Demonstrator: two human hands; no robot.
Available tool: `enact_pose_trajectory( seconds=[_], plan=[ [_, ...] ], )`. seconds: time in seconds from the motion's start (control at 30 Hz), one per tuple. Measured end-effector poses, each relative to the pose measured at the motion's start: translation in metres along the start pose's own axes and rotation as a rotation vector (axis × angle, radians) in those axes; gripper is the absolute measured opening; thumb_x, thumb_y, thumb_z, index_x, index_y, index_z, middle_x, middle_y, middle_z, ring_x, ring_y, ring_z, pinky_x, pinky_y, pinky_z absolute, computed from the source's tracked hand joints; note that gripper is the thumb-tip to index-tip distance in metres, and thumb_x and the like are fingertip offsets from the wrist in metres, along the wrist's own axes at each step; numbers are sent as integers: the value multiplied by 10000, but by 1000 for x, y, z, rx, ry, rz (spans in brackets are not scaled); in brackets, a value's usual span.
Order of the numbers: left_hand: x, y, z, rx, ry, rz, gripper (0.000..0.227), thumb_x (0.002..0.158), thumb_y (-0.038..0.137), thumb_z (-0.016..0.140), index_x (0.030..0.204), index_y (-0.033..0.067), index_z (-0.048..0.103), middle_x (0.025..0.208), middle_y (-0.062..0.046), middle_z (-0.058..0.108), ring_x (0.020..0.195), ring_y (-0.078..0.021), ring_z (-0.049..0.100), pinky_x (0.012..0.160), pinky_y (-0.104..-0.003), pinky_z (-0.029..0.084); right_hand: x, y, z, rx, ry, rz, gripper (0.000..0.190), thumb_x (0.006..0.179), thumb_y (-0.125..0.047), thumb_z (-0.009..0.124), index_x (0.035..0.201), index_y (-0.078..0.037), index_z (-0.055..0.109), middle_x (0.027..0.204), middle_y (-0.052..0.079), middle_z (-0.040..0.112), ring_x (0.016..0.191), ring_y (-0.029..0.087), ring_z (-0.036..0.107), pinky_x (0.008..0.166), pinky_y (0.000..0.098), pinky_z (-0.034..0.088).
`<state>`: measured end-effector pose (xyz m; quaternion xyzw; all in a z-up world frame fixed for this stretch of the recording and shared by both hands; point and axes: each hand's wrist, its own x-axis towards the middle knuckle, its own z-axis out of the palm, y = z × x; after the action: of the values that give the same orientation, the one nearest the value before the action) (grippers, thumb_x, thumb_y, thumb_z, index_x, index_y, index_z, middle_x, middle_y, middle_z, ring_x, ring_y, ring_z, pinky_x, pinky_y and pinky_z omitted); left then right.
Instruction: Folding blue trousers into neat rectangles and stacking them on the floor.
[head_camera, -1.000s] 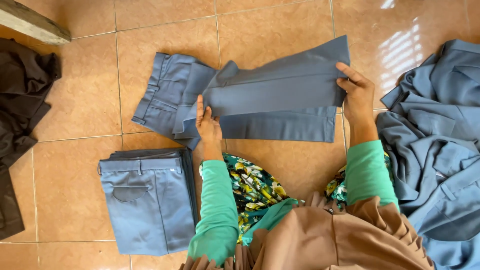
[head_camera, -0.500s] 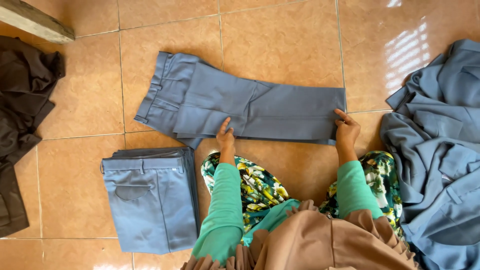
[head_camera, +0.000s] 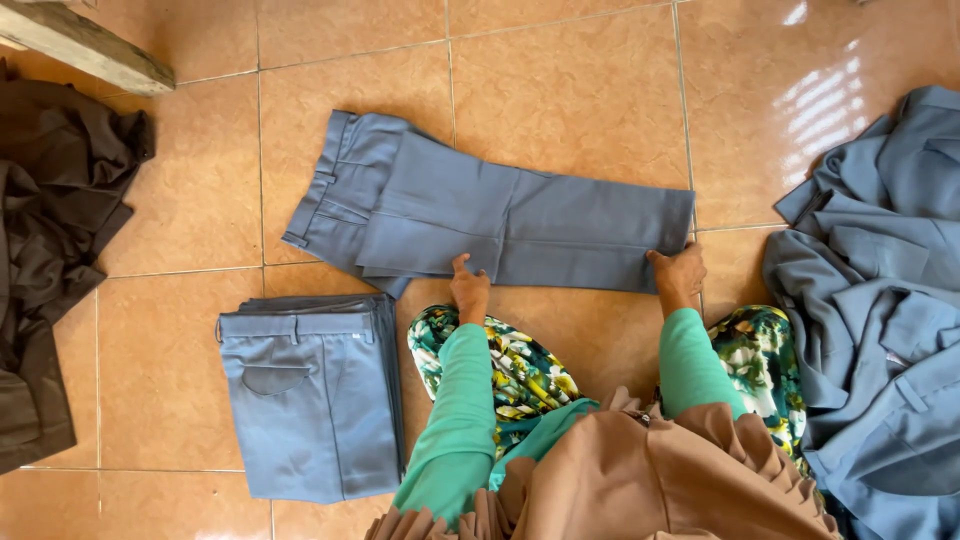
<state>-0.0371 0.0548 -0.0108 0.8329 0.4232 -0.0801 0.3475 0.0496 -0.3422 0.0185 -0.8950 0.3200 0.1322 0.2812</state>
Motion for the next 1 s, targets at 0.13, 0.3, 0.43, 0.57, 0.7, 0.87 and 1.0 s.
enact_pose_trajectory(
  seconds=[0.13, 0.3, 0.43, 0.57, 0.7, 0.87, 1.0],
  plan=[
    [-59, 46, -39, 216, 4, 22, 367, 994, 248, 567, 1356, 270, 513, 1192, -175, 615, 1054, -411, 712, 904, -501, 579, 7, 5, -4, 51, -103, -117, 619, 725, -495, 892, 1175, -116, 700, 1039, 170, 727, 1045, 424, 682, 807, 579, 541],
    [-90, 71, -39, 197, 417, 624, 200, 999, 254, 578, 1177, 217, 663, 1277, -109, 488, 1059, -367, 603, 803, -500, 520, -94, -75, -155, 1226, -282, -22, 358, 813, -153, 874, 1089, -163, 646, 874, -30, 648, 782, 167, 739, 694, 279, 613],
    [-118, 89, 3, 160, 281, 704, 348, 1012, 241, 541, 1352, 302, 585, 1442, -102, 471, 1263, -387, 555, 886, -549, 532, -46, -23, -193, 1084, -163, -72, 353, 775, -150, 909, 1059, -173, 702, 844, -33, 690, 731, 123, 745, 612, 261, 605],
    [-188, 111, 51, 238, -103, 913, 446, 1020, 336, 460, 1458, 272, 513, 1575, -140, 417, 1440, -398, 378, 1061, -579, 383, -60, -23, -271, 1178, -123, 31, 319, 819, -196, 791, 1093, -161, 631, 911, -20, 711, 751, 114, 696, 610, 269, 597],
    [-247, 126, 100, 409, -582, 1108, 623, 1046, 481, 313, 1618, 248, 229, 1667, -165, 250, 1527, -387, 216, 1170, -575, 238, -71, -35, -314, 1193, -93, -68, 279, 852, -208, 783, 1088, -134, 653, 908, -4, 721, 731, 124, 704, 604, 263, 607],
    [-248, 155, 94, 69, -850, 900, 513, 1025, 458, 415, 1449, 196, 537, 1454, -137, 551, 1308, -380, 529, 1039, -513, 443, -91, -75, -290, 1169, -140, -189, 184, 847, -170, 789, 1002, -125, 702, 840, -5, 709, 675, 118, 672, 571, 261, 563],
    [-158, 116, 142, -680, -718, 201, 425, 1082, 522, 484, 1317, 236, 693, 1156, -160, 725, 1059, -303, 716, 881, -456, 581, -80, -91, -168, 1092, -254, -380, 315, 861, -90, 828, 1160, -138, 743, 985, 34, 727, 876, 116, 704, 802, 309, 611]
  ],
)
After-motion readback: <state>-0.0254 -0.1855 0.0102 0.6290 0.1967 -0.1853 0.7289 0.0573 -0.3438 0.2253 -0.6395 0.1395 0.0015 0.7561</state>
